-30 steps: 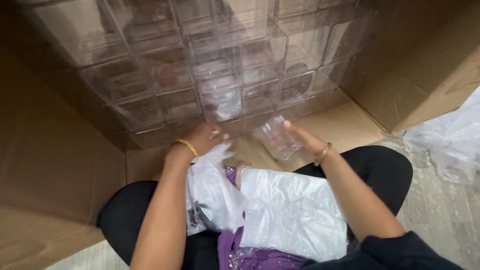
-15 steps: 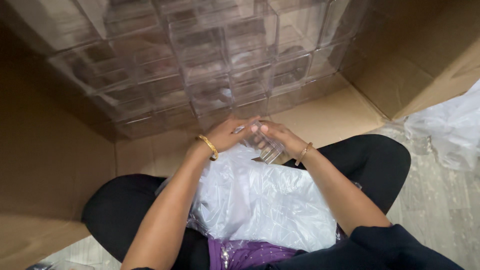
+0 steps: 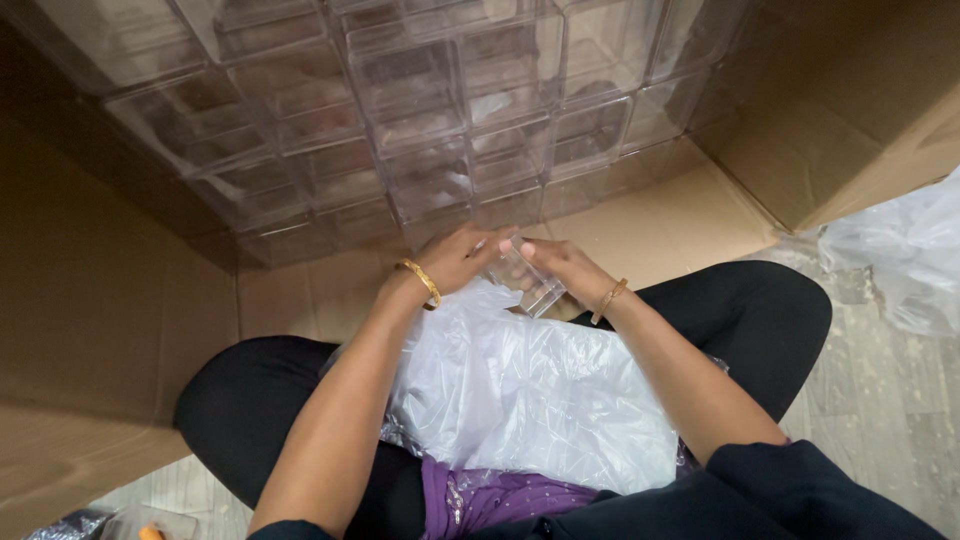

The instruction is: The person sits inside a large cardboard box and unwraps clear plastic storage boxes from white plastic bags one at a time, placing the unwrapped boxes onto a stack of similar boxes in front of them and setting the empty bags aside.

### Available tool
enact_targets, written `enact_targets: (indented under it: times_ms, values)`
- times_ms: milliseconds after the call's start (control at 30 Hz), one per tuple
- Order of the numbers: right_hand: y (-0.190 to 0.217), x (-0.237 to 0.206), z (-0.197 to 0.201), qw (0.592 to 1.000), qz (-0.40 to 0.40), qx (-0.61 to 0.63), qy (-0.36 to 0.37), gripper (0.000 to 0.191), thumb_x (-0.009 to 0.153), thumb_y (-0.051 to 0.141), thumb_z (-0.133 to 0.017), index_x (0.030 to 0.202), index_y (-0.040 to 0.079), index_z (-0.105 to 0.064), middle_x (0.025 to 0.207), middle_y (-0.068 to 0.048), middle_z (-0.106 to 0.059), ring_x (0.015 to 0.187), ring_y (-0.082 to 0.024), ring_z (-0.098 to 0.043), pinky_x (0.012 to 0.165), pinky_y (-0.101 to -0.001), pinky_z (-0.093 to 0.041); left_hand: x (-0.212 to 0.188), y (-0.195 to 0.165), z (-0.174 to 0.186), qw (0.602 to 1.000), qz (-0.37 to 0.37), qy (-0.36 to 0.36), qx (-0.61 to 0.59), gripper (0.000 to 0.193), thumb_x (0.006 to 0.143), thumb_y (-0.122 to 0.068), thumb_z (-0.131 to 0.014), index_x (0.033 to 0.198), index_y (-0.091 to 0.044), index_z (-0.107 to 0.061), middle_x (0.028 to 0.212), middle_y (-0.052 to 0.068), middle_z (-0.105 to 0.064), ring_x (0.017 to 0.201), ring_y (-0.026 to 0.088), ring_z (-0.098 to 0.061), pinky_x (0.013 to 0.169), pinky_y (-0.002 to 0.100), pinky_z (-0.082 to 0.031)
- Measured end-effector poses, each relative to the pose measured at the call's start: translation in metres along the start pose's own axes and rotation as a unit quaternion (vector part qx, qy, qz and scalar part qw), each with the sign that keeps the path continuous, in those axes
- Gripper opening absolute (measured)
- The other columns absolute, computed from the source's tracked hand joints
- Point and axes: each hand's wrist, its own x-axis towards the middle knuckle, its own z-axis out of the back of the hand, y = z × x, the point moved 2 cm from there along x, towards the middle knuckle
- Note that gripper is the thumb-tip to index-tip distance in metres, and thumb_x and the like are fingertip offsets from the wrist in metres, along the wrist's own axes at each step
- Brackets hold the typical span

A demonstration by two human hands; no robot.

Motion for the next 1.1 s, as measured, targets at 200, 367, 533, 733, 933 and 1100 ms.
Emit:
enact_targets:
  times_ms: [200,367,533,733,933,1100]
  values:
    - [0.002,-0.001,-0.003,1.000,0.010,0.013,0.012,0.060,0.094,0.052,-0.061,0.136,0.009,-0.066,0.106,-0.005,-0.072,0.090,-0.015,-0.067,0.076,-0.0337,-0.060,-0.003,0.001,0.000,0.998,-0.007,-0.042,0.038,0.048,0.101,-0.050,-0.051,0.130,-0.018,-0.071,0.114,0.013,-0.074,0.104,0.031,-0.067,0.093,0.041,-0.051]
    - [0.006,-0.004,-0.005,0.999,0.043,-0.010,0.031,0.063,0.096,0.051,-0.058,0.141,0.007,-0.061,0.117,-0.008,-0.070,0.091,-0.015,-0.067,0.076,-0.0339,-0.060,-0.005,-0.005,0.001,0.997,0.008,-0.061,0.047,0.048,0.094,-0.051,-0.059,0.128,-0.021,-0.073,0.108,0.015,-0.073,0.101,0.031,-0.069,0.090,0.041,-0.052]
    - [0.009,-0.006,-0.003,0.989,0.147,-0.004,0.030,0.078,0.097,0.051,-0.061,0.154,0.002,-0.039,0.138,-0.009,-0.060,0.111,-0.016,-0.065,0.096,-0.0326,-0.054,-0.004,-0.007,0.003,0.995,-0.033,-0.094,-0.004,0.058,0.094,-0.056,-0.060,0.136,-0.018,-0.064,0.132,0.015,-0.068,0.123,0.031,-0.062,0.103,0.041,-0.047]
    - [0.002,-0.005,0.000,0.989,0.129,-0.054,0.040,0.086,0.095,0.055,-0.058,0.159,0.001,-0.036,0.147,-0.012,-0.056,0.119,-0.021,-0.059,0.103,-0.0351,-0.048,-0.004,-0.003,-0.005,0.991,0.043,0.026,-0.126,0.072,0.094,-0.063,-0.053,0.150,-0.019,-0.048,0.150,0.010,-0.052,0.140,0.028,-0.048,0.112,0.040,-0.037]
    - [0.025,-0.017,-0.001,0.957,0.280,0.013,0.077,0.099,0.096,0.062,-0.064,0.164,0.000,-0.028,0.169,-0.017,-0.036,0.157,-0.027,-0.035,0.127,-0.0388,-0.030,-0.003,0.004,0.006,0.981,0.064,-0.068,-0.169,0.062,0.097,-0.059,-0.048,0.140,-0.015,-0.057,0.140,0.009,-0.063,0.132,0.024,-0.058,0.109,0.038,-0.044]
    - [0.042,-0.029,-0.013,0.910,0.376,-0.165,-0.062,0.100,0.082,0.034,-0.087,0.159,0.005,-0.030,0.158,-0.017,-0.048,0.147,-0.028,-0.047,0.121,-0.0402,-0.038,-0.004,0.004,0.012,0.972,0.078,-0.113,-0.189,0.049,0.103,-0.050,-0.045,0.140,-0.017,-0.051,0.134,0.007,-0.062,0.126,0.024,-0.060,0.104,0.039,-0.045]
